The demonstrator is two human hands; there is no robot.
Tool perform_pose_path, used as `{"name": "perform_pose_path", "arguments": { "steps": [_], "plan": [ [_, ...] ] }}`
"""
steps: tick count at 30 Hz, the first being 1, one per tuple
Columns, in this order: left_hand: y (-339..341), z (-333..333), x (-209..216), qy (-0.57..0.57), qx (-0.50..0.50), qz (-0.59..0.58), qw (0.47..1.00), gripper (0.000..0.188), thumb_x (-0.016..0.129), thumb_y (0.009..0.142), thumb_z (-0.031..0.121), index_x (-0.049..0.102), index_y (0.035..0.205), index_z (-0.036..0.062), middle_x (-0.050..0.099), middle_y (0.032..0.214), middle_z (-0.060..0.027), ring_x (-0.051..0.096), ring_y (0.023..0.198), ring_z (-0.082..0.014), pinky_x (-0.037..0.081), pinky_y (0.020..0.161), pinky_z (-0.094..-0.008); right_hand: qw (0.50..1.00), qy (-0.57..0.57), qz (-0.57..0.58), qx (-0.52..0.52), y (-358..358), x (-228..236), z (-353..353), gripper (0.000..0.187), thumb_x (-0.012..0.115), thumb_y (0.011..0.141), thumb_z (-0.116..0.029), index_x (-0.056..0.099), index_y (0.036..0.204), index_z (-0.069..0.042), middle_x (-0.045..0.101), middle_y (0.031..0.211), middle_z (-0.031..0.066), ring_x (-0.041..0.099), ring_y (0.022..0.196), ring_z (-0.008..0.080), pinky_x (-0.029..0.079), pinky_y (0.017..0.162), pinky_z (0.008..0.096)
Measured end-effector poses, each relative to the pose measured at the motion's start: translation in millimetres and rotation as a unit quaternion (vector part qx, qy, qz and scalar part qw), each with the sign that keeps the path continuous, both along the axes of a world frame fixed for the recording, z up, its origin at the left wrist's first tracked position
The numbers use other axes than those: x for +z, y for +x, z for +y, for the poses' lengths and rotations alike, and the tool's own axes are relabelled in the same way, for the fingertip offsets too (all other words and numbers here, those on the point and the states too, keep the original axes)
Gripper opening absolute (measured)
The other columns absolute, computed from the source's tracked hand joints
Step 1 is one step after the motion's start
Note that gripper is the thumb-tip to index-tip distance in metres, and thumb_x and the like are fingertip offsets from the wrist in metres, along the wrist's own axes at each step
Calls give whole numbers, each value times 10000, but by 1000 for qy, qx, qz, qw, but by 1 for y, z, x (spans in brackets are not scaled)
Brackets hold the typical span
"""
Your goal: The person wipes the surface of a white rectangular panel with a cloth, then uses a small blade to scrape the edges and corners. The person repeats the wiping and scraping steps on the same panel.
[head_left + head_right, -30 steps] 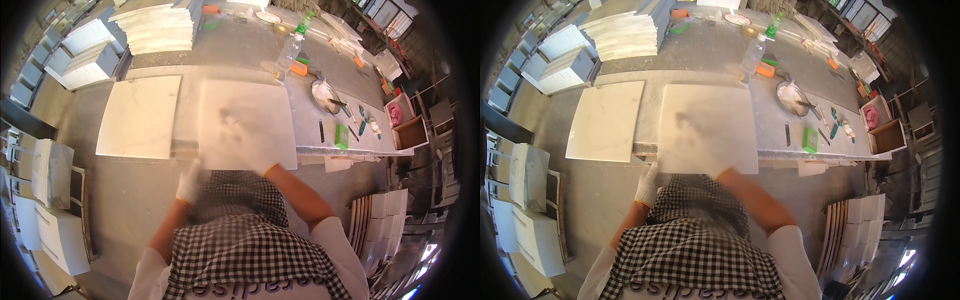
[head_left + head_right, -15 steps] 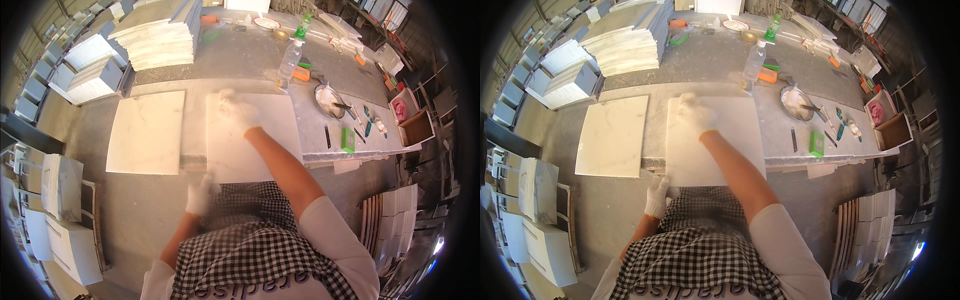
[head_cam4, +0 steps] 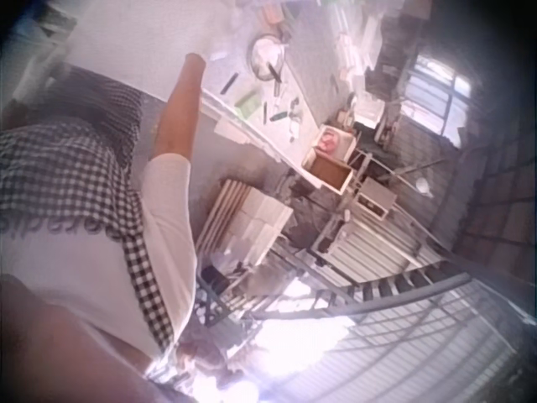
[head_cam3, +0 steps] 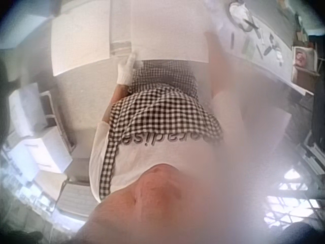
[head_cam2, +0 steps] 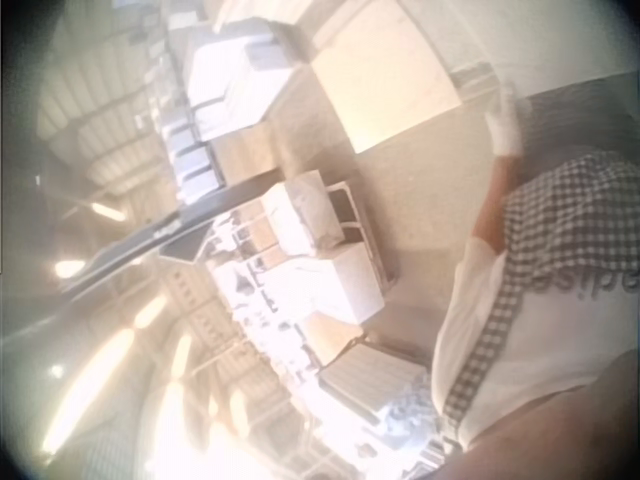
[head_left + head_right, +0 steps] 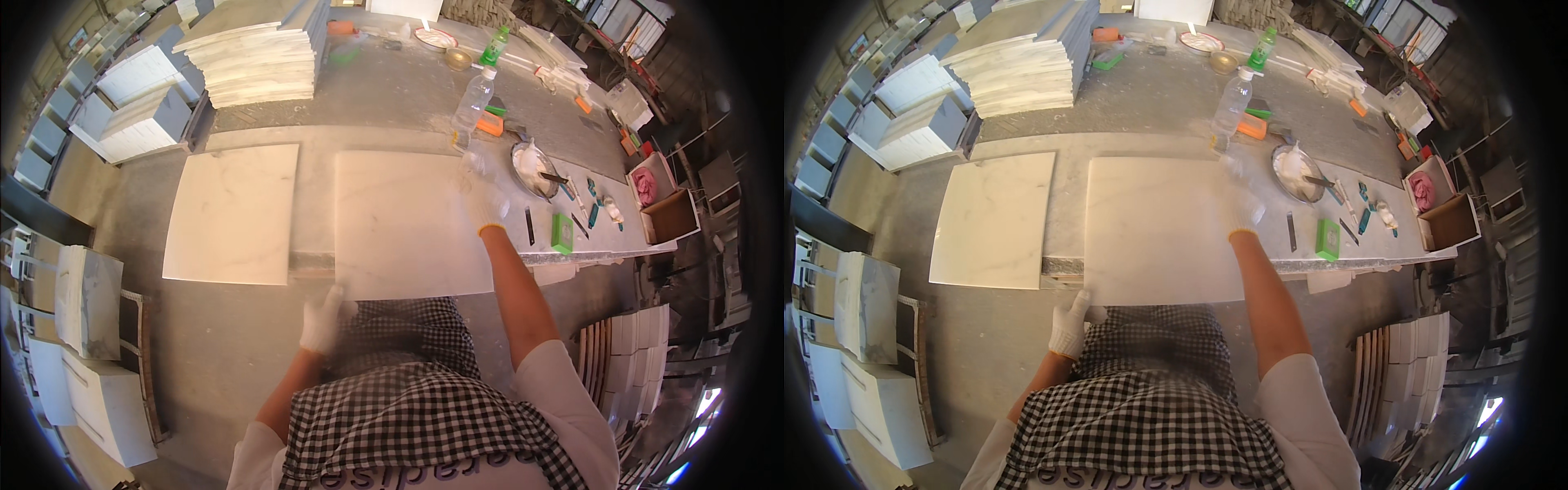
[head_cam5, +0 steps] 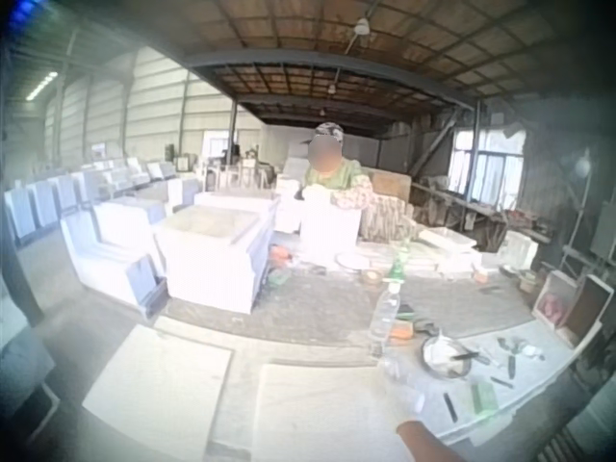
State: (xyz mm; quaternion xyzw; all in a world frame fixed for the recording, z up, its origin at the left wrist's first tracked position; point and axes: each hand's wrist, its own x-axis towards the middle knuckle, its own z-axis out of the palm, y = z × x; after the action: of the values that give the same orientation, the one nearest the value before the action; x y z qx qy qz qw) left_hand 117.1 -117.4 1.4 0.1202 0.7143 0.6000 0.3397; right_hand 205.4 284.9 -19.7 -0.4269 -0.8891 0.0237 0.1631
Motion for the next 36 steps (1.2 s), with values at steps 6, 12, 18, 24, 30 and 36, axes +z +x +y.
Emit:
{"name": "perform_pose_path", "arguments": {
  "steps": [6,12,18,24,30,36],
  "plan": [
    [0,-1,-10,11,16,-16,1000,454,549,1016,362,721,875,-33,700,747,-84,640,684,-155,502,613,-335,977,4,148,155,-9,6,-145,319,532,995,-292,633,1288,-213,669,1035,124,692,807,306,547,663,434],
    [-4,1,-33,15,59,-3,998,356,555,1010,279,692,1053,-48,708,876,-117,664,740,-181,517,638,-343,963,-107,-40,244,-16,57,-255,246,554,971,-281,678,1137,-149,668,1033,145,702,928,327,564,752,451],
    [-4,-2,-27,31,35,-15,999,461,562,1028,355,691,965,-83,711,812,-153,674,702,-220,540,679,-345,972,-151,98,151,46,62,-221,214,630,926,-259,733,1069,-138,694,1024,142,692,931,295,566,736,452],
    [-4,0,-19,36,31,-18,999,487,544,1040,364,680,988,-100,715,807,-170,686,698,-243,549,675,-356,997,11,-77,-23,119,48,-141,274,622,937,-324,719,1183,-248,655,842,101,652,688,315,523,607,442],
    [-9,-1,-30,36,23,8,999,480,529,1046,362,671,1020,-96,714,814,-170,692,692,-249,555,640,-352,995,52,-61,-57,134,49,-68,338,596,951,-330,670,1277,-282,657,952,126,662,759,340,528,660,483],
    [-9,-6,-51,50,52,-34,997,556,465,1057,456,658,1060,-66,714,826,-166,685,710,-267,552,668,-383,998,22,39,-43,145,68,-76,353,552,979,-319,608,1319,-243,707,893,171,703,888,383,554,755,493]
  ]
}}
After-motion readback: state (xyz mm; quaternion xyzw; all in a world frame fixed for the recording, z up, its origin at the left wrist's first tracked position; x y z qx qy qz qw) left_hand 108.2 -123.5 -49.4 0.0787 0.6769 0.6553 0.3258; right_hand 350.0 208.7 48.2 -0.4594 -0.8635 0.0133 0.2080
